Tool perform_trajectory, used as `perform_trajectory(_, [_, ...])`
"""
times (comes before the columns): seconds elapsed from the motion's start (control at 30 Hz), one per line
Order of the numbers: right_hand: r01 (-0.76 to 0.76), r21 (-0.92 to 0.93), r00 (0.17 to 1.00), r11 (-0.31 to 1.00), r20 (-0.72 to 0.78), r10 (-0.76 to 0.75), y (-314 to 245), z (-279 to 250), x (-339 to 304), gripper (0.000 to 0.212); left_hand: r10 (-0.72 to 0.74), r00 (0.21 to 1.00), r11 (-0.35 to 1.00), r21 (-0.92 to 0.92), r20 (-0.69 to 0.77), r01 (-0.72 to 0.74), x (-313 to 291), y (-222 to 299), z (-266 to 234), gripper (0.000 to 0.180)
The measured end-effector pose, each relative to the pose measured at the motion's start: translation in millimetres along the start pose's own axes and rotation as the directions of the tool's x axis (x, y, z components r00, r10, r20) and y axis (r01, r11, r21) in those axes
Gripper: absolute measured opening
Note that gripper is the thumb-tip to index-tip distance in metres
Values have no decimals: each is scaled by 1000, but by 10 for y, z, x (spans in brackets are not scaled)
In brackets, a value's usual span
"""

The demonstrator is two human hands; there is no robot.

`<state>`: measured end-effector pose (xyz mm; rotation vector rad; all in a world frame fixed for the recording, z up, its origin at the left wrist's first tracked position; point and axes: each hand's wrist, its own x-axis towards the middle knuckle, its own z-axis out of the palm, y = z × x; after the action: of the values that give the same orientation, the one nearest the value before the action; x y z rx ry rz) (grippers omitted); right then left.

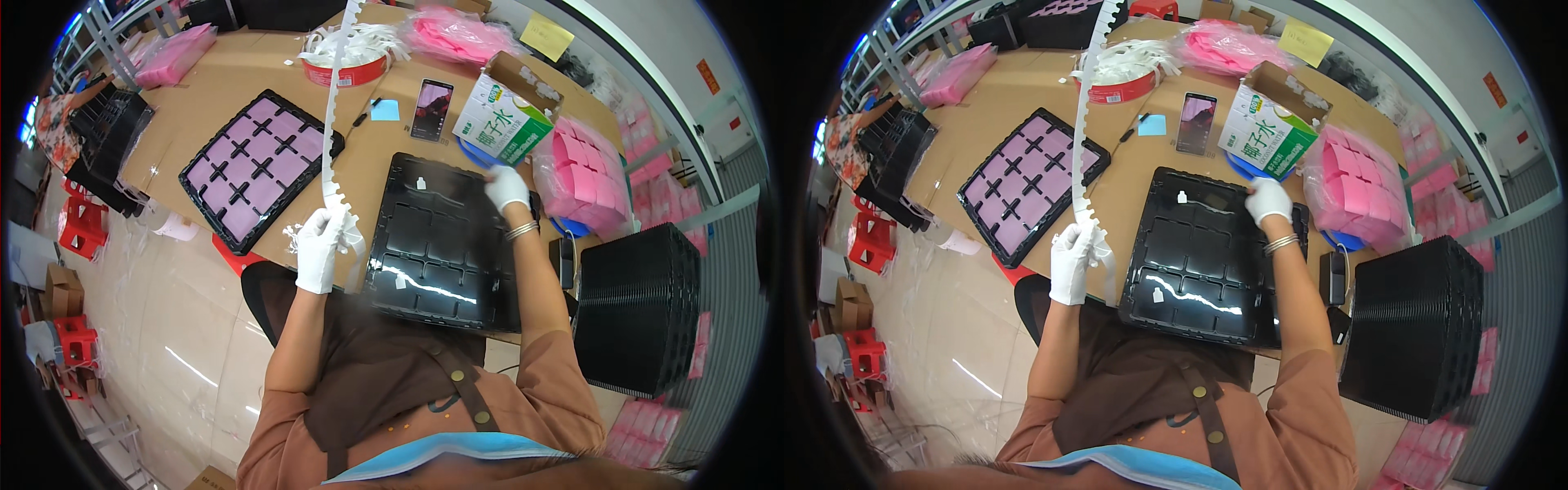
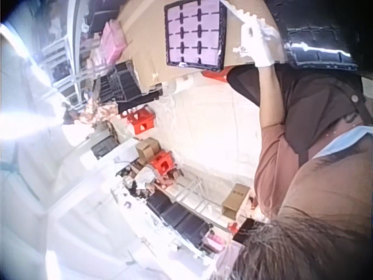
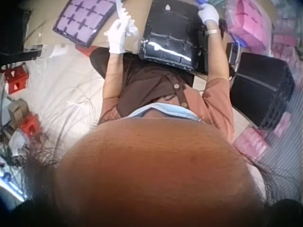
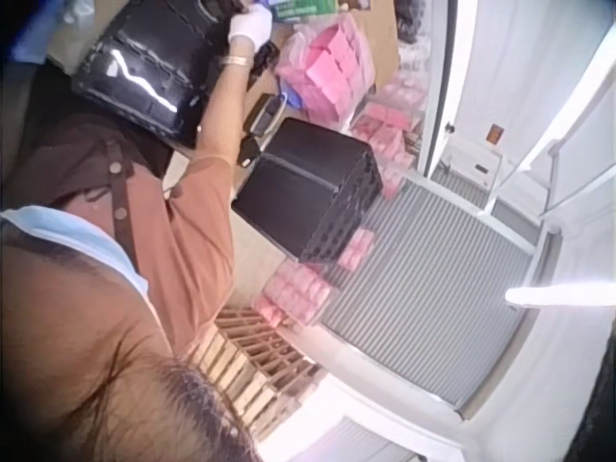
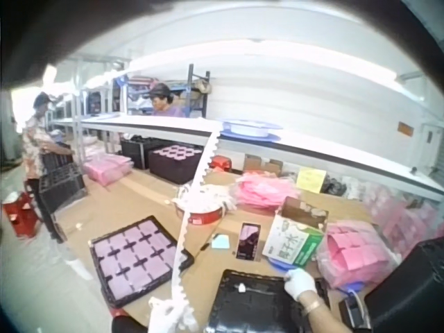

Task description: The person assembles black plastic trays by placing pink foam inserts into them. They repeatedly pick up trays, insert the foam pieces, and set the completed units aside on the table.

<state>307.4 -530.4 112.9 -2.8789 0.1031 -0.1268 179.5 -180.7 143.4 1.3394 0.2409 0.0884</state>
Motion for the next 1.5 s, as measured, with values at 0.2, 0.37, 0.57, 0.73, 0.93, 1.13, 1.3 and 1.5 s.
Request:
perform_trajectory(0.2, [356,137,929,925,55,-365,-1007,435,-1,18,-13,999,999,-41,42,14,-4,-28,16,19])
perform_trajectory(0.37, [325,212,946,922,-48,-322,-984,608,-55,4,-1,1000,1000,-19,25,1,-15,-32,-72,18])
perform_trajectory(0.57, [310,278,950,909,-59,-306,-1015,615,-60,7,-15,1000,999,-45,12,16,-43,74,28,17])
perform_trajectory(0.73, [295,262,952,919,1,-306,-994,660,8,6,4,999,999,-45,44,-2,-85,-11,52,17])
perform_trajectory(0.93, [330,204,943,922,-111,-313,-964,612,53,5,34,998,999,-14,53,-33,-152,53,-29,19])
perform_trajectory(1.13, [505,331,635,797,-768,-84,-918,-925,622,6,39,994,996,71,98,-46,-260,236,-103,20])
perform_trajectory(1.3, [114,-125,781,986,-602,-166,-228,-1922,1179,17,15,971,995,95,237,-39,-323,261,-57,10])
perform_trajectory(1.5, [293,-261,714,920,-580,-392,-999,-2173,1171,13,112,952,988,74,285,-138,-379,206,-42,8])
